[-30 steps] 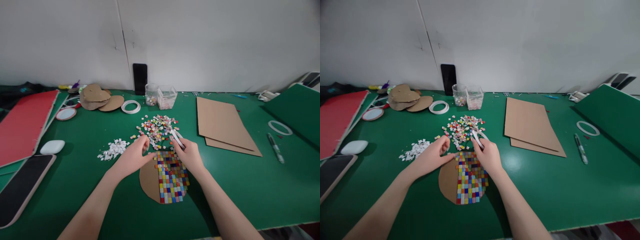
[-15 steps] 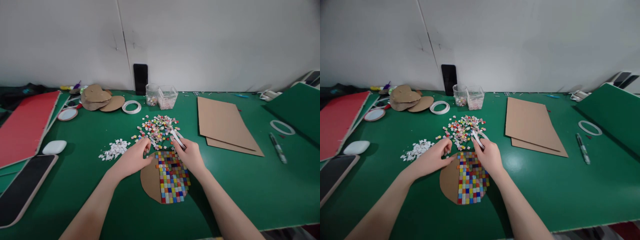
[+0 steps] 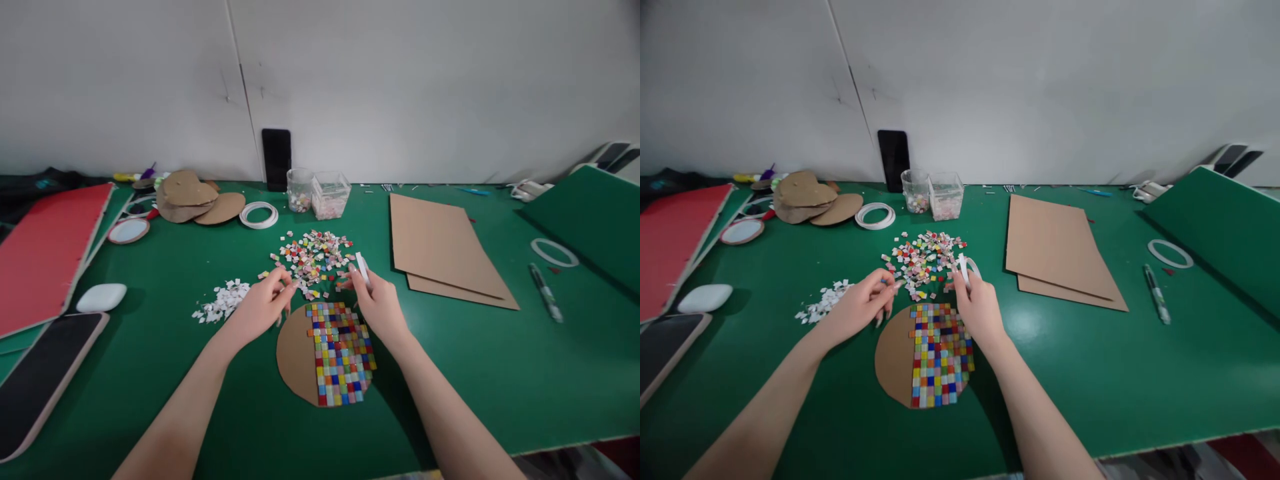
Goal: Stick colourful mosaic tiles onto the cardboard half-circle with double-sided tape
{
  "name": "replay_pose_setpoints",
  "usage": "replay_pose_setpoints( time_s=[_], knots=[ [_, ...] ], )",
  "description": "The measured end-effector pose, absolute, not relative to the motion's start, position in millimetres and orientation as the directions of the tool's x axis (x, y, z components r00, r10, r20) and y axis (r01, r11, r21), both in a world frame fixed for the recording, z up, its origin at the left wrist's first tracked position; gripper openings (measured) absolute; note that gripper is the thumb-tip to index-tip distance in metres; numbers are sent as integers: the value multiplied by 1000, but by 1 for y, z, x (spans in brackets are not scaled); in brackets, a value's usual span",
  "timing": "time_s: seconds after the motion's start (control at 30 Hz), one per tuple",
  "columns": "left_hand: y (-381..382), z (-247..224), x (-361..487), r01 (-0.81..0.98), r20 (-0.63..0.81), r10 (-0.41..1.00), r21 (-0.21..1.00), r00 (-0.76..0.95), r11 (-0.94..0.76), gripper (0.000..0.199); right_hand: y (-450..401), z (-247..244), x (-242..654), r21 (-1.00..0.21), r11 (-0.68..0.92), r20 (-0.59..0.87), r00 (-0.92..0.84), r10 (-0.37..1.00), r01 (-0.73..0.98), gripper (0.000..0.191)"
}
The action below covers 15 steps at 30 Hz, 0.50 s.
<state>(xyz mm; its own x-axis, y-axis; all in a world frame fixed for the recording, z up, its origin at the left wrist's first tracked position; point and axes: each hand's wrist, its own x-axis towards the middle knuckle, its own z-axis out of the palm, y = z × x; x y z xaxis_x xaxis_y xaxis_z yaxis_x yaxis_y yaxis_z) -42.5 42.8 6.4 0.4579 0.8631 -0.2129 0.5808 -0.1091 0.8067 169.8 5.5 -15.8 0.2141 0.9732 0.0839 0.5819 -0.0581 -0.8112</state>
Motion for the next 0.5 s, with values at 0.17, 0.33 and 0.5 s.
replay_pose_setpoints(
  time_s=[0.17, 0.33, 0.5],
  knots=[
    [39, 4, -38, 580, -204, 830, 797, 519, -167, 23, 2, -14, 167, -875, -11, 155, 302, 941, 484, 38],
    [43, 5, -39, 565, -143, 880, 809, 453, -160, 25, 2, -11, 166, -942, 64, 198, 392, 899, 329, 35],
    [43, 13, -38, 439, -141, 925, 898, 352, -30, 25, 2, -2, 167, -976, 188, 216, 480, 850, 106, 19]
  ],
)
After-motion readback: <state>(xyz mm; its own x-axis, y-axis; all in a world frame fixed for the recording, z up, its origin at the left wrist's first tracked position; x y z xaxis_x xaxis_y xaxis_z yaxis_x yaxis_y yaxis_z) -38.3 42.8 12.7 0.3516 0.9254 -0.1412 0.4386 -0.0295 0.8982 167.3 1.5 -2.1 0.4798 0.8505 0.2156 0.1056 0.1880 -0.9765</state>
